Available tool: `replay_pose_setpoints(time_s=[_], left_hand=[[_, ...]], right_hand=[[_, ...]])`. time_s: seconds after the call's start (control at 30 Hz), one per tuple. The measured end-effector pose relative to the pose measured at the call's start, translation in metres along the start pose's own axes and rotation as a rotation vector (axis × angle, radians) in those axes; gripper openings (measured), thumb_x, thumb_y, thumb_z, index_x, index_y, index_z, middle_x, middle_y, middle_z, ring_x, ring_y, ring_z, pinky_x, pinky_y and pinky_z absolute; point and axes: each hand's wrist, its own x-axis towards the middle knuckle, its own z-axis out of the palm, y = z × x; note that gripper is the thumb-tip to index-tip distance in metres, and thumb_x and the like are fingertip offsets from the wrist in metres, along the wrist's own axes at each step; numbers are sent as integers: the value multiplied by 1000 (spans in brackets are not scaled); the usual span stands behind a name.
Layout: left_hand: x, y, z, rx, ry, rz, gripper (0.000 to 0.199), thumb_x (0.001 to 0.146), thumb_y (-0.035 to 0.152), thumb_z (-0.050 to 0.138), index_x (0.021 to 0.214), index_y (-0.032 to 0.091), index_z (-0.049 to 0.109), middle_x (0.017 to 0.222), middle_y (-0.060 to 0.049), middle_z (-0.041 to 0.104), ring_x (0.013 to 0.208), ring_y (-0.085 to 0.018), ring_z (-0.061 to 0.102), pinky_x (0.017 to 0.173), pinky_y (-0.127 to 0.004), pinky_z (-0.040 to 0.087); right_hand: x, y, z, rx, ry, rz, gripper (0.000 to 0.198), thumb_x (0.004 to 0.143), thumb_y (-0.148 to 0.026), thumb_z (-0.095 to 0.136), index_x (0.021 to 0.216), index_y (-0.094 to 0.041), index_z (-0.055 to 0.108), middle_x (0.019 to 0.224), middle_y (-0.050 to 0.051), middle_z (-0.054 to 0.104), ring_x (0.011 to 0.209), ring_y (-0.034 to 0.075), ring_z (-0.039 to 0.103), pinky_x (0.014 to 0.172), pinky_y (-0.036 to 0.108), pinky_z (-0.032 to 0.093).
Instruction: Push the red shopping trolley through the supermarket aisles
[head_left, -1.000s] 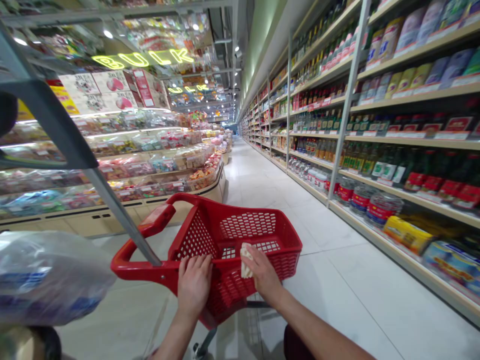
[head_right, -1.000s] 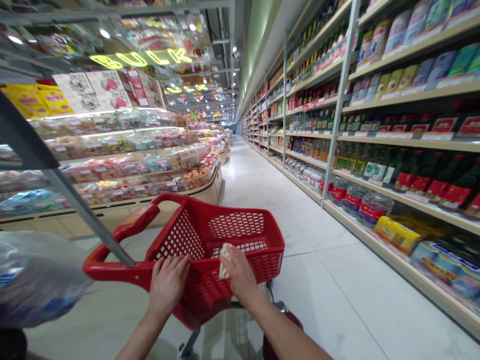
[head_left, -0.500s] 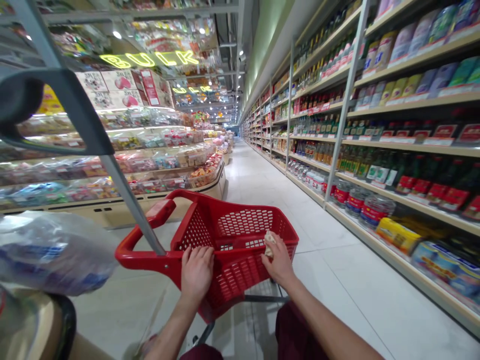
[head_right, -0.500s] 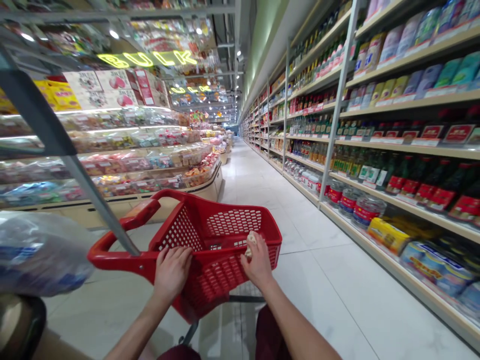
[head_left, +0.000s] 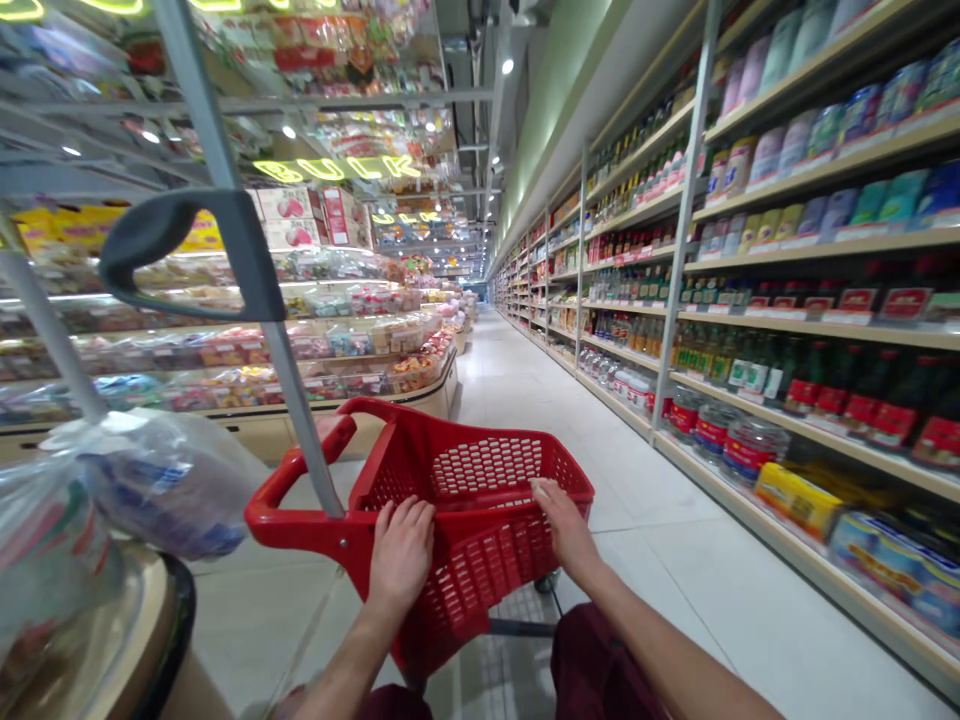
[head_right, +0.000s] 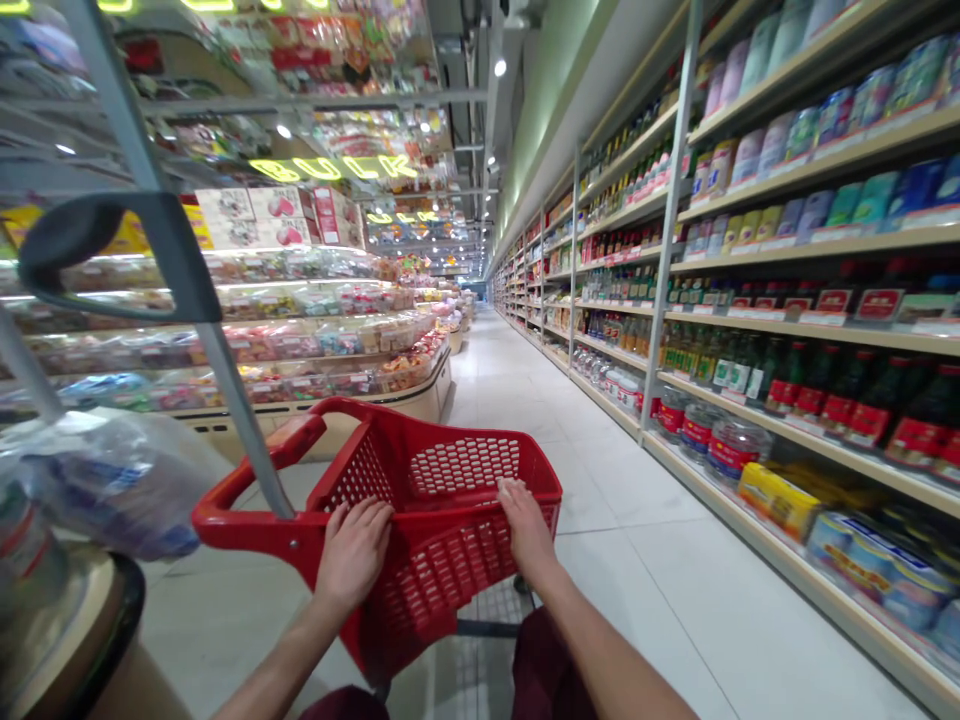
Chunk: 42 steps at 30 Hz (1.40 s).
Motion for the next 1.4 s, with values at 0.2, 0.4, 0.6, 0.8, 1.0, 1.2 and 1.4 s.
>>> replay_pose_setpoints(time_s=[0.2, 0.4, 0.6, 0.8, 1.0, 1.2, 1.4], left_hand=[[-1, 0, -1, -39, 28, 17, 26, 81, 18, 38, 90, 22, 61, 97, -3, 66, 100, -21, 54, 95, -40, 24], [2, 3, -5, -57, 37, 19, 24, 76, 17, 42, 90, 21, 61, 96, -4, 66, 98, -21, 54, 95, -41, 23], [1, 5, -7, -56, 25, 15, 26, 73, 15, 43, 90, 21, 61, 98, -4, 66, 100, -22, 54, 97, -42, 22], [0, 4, -7, -57, 7, 14, 28, 70, 16, 43, 92, 20, 60, 99, -5, 65, 101, -22, 53, 97, -42, 22], [0, 5, -6, -76, 11, -1, 29, 69, 15, 44, 92, 20, 60, 99, -5, 65, 101, -22, 53, 97, -42, 21], [-1, 6, -7, -75, -5, 1, 30, 69, 14, 43, 93, 19, 60, 101, -6, 65, 102, -22, 53, 98, -41, 21], [-1, 7, -7, -82, -1, -10, 29, 70, 14, 42, 92, 20, 60, 101, -6, 65, 102, -22, 52, 98, -42, 21]], right_hand=[[-2, 26, -19, -136, 80, 128, 35, 82, -13, 35, 106, -22, 58, 117, 8, 55, 111, 20, 48, 93, 45, 39], [-8, 15, -8, -86, 29, -75, 46, 77, -3, 33, 115, -21, 52, 128, 5, 46, 125, 18, 30, 99, 46, 33], [-15, 22, -15, -163, 170, 86, 51, 74, 1, 30, 117, -18, 50, 127, 10, 46, 126, 19, 29, 98, 49, 33], [-15, -3, -3, -56, 15, -135, 53, 76, 1, 32, 124, -20, 42, 135, 6, 37, 129, 17, 21, 102, 45, 30], [-23, 12, -12, -150, 198, 82, 55, 77, 0, 30, 126, -21, 41, 134, 7, 37, 126, 18, 27, 100, 47, 32], [-19, -10, -5, -51, 26, -113, 53, 79, -3, 32, 129, -23, 36, 136, 4, 35, 127, 17, 25, 102, 44, 29], [-31, 3, -26, -104, 109, 142, 57, 73, 0, 29, 124, -22, 44, 133, 4, 40, 123, 16, 34, 100, 39, 34]])
